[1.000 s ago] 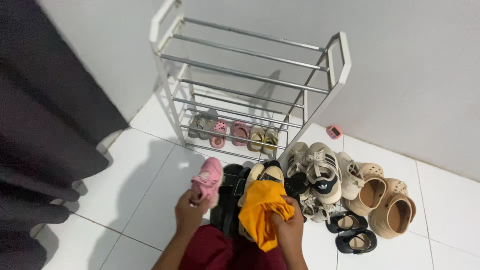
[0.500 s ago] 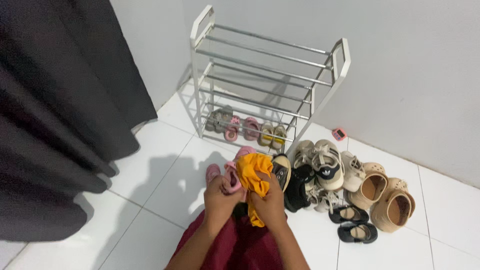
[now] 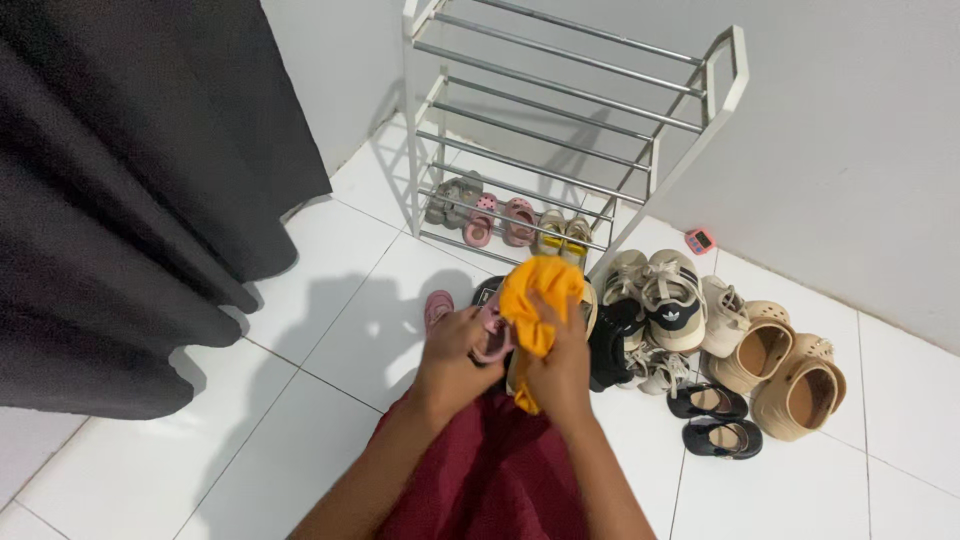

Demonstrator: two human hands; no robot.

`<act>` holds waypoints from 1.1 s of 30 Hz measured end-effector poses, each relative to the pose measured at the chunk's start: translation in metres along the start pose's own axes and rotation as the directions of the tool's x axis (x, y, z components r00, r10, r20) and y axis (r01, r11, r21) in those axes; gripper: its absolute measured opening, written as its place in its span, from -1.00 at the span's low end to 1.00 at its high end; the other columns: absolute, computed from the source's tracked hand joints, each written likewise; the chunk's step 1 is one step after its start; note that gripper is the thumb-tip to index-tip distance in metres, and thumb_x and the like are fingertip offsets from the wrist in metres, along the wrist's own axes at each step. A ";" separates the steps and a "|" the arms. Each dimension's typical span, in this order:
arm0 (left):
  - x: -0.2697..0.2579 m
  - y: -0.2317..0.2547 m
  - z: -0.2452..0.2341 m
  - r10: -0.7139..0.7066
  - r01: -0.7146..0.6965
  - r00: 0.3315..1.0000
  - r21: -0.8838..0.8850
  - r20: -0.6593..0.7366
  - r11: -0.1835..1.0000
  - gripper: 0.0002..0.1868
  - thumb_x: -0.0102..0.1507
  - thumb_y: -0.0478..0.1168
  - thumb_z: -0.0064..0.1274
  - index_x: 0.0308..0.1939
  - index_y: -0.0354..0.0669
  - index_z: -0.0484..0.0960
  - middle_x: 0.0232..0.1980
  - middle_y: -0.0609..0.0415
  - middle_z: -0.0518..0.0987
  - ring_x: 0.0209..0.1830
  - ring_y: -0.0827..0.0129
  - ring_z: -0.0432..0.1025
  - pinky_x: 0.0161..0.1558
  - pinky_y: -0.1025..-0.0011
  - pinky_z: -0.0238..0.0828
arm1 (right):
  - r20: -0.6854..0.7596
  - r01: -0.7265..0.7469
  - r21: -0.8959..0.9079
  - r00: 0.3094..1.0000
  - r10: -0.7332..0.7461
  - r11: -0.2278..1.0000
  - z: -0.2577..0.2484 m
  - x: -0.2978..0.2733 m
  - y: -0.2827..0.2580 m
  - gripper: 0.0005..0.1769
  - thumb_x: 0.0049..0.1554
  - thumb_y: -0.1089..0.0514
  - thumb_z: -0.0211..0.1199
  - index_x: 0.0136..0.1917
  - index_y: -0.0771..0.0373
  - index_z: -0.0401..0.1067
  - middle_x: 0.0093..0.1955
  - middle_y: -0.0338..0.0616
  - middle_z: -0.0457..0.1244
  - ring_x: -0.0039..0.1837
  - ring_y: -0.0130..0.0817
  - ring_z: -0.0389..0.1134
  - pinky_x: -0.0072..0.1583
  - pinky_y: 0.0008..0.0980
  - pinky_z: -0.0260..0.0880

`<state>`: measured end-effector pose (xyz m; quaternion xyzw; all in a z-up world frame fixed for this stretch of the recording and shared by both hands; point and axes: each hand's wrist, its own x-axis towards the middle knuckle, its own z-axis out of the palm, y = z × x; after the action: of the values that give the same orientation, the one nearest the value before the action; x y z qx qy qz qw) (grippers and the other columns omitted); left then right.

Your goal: The person cleans multiple shoes with a cloth, including sneakers and sandals, and places some of them on a metal rack.

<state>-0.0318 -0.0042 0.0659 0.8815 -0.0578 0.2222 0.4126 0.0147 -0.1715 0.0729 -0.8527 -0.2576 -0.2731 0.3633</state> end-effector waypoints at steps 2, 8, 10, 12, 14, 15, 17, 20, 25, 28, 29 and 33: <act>0.002 -0.014 -0.009 0.098 -0.103 0.992 -0.051 -0.079 0.993 -0.62 -0.03 -0.36 0.27 -0.16 -0.25 0.54 -0.02 -0.06 0.57 0.01 -0.01 0.48 0.00 0.20 0.48 | 0.157 -0.227 0.148 0.966 0.203 0.963 -0.004 -0.015 0.015 -0.38 -0.10 0.40 0.34 0.27 0.24 0.47 0.21 0.22 0.32 0.25 0.02 0.36 0.22 -0.24 0.38; -0.005 -0.044 -0.025 0.261 -0.255 0.963 -0.092 0.064 0.962 -0.64 0.04 -0.43 0.17 -0.07 -0.23 0.60 -0.05 -0.03 0.54 -0.05 0.07 0.49 -0.02 0.19 0.48 | 0.302 -0.667 0.007 0.712 0.634 0.745 -0.049 0.003 0.056 -0.54 0.00 0.40 0.24 0.18 0.16 0.55 0.10 -0.02 0.48 0.15 -0.20 0.52 0.15 -0.28 0.47; 0.000 -0.045 -0.018 0.311 -0.306 0.943 -0.060 0.115 0.950 -0.67 0.04 -0.43 0.17 -0.10 -0.22 0.61 -0.03 -0.03 0.54 -0.01 0.07 0.48 -0.01 0.18 0.47 | 0.185 -0.525 0.103 0.845 0.502 0.845 -0.045 0.009 0.039 -0.54 -0.01 0.36 0.31 0.19 0.18 0.52 0.13 -0.01 0.44 0.16 -0.15 0.49 0.16 -0.26 0.45; 0.008 -0.044 -0.014 0.360 -0.361 0.918 -0.024 0.163 0.932 -0.70 0.04 -0.42 0.18 -0.13 -0.21 0.61 0.00 -0.03 0.53 0.03 0.06 0.47 0.01 0.17 0.46 | 0.049 -0.349 0.180 0.937 0.346 0.920 -0.031 0.010 0.020 -0.51 -0.02 0.33 0.37 0.21 0.19 0.48 0.15 0.01 0.41 0.16 -0.11 0.46 0.16 -0.24 0.42; 0.017 -0.043 -0.009 0.565 -0.570 0.820 0.045 0.088 0.820 -0.70 0.03 -0.37 0.15 -0.14 -0.11 0.63 0.01 0.10 0.53 0.18 0.09 0.40 0.13 0.18 0.42 | 0.252 0.246 -0.177 0.947 -0.198 0.953 -0.021 0.007 0.016 -0.28 -0.35 0.38 0.26 0.12 -0.01 0.61 0.26 0.12 0.37 0.20 0.15 0.41 0.19 -0.15 0.43; 0.018 -0.044 -0.011 0.566 -0.571 0.820 0.046 0.087 0.820 -0.70 0.03 -0.37 0.15 -0.14 -0.11 0.63 0.01 0.10 0.53 0.18 0.09 0.40 0.13 0.18 0.42 | 0.252 0.248 -0.177 0.947 -0.199 0.953 -0.018 0.009 0.022 -0.28 -0.35 0.38 0.26 0.12 -0.01 0.61 0.26 0.12 0.37 0.20 0.15 0.41 0.19 -0.15 0.43; 0.019 -0.049 -0.014 0.623 -0.634 0.769 0.297 0.144 0.714 -0.84 0.03 -0.25 0.21 -0.33 0.09 0.66 -0.20 0.23 0.45 0.00 0.30 0.35 0.04 0.02 0.19 | 0.328 0.051 -0.202 0.945 0.019 0.978 -0.020 0.018 0.040 -0.37 -0.34 0.43 0.34 0.06 0.09 0.59 0.30 0.11 0.34 0.22 0.15 0.37 0.23 -0.07 0.38; 0.016 -0.055 -0.019 0.582 -0.643 0.765 0.282 0.276 0.712 -0.91 0.07 -0.23 0.18 -0.38 0.10 0.62 -0.14 0.31 0.51 0.05 0.33 0.33 0.05 0.15 0.14 | 0.504 -0.321 -0.513 0.638 0.582 0.796 -0.039 0.042 0.056 -0.48 -0.07 0.22 0.46 0.19 0.17 0.50 0.26 0.13 0.36 0.27 0.03 0.40 0.28 -0.11 0.40; 0.023 -0.054 -0.008 0.682 -0.737 0.673 0.181 0.286 0.651 -0.88 0.00 -0.21 0.17 -0.38 0.07 0.61 -0.17 0.26 0.50 0.00 0.28 0.35 -0.05 0.18 0.18 | 0.437 -0.337 -0.078 0.835 0.336 0.938 -0.026 0.057 0.017 -0.38 -0.24 0.34 0.36 0.15 0.12 0.55 0.27 0.10 0.32 0.26 0.06 0.36 0.26 -0.14 0.35; 0.032 -0.055 -0.002 0.709 -0.755 0.654 0.161 0.263 0.636 -0.88 0.00 -0.21 0.17 -0.39 0.04 0.59 -0.19 0.25 0.49 -0.05 0.28 0.36 -0.09 0.23 0.22 | 0.494 -0.131 0.128 0.868 0.051 0.983 -0.008 0.053 0.023 -0.42 -0.23 0.34 0.34 0.13 0.21 0.55 0.27 0.17 0.32 0.28 0.10 0.35 0.27 -0.15 0.35; 0.033 -0.056 -0.003 0.701 -0.742 0.668 0.145 0.251 0.655 -0.87 -0.02 -0.23 0.17 -0.41 0.03 0.58 -0.22 0.28 0.48 -0.09 0.28 0.36 -0.07 0.23 0.26 | 0.539 0.021 0.137 0.837 -0.092 0.990 -0.001 0.049 0.031 -0.50 -0.18 0.30 0.41 0.09 0.25 0.56 0.30 0.18 0.33 0.29 0.12 0.35 0.29 -0.15 0.34; 0.020 -0.064 -0.018 0.641 -0.693 0.707 0.113 0.297 0.712 -0.88 -0.04 -0.27 0.19 -0.46 -0.03 0.57 -0.25 0.21 0.47 -0.14 0.25 0.36 -0.17 0.21 0.27 | 0.787 -0.329 -0.348 0.406 0.464 0.878 -0.030 0.041 0.078 -0.31 -0.15 0.23 0.36 0.30 0.17 0.42 0.20 0.18 0.39 0.27 -0.01 0.42 0.28 -0.20 0.40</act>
<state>-0.0016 0.0531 0.0400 0.8590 -0.3985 0.2553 0.1950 0.0854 -0.2318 0.0800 -0.9326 -0.1724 0.2586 0.1833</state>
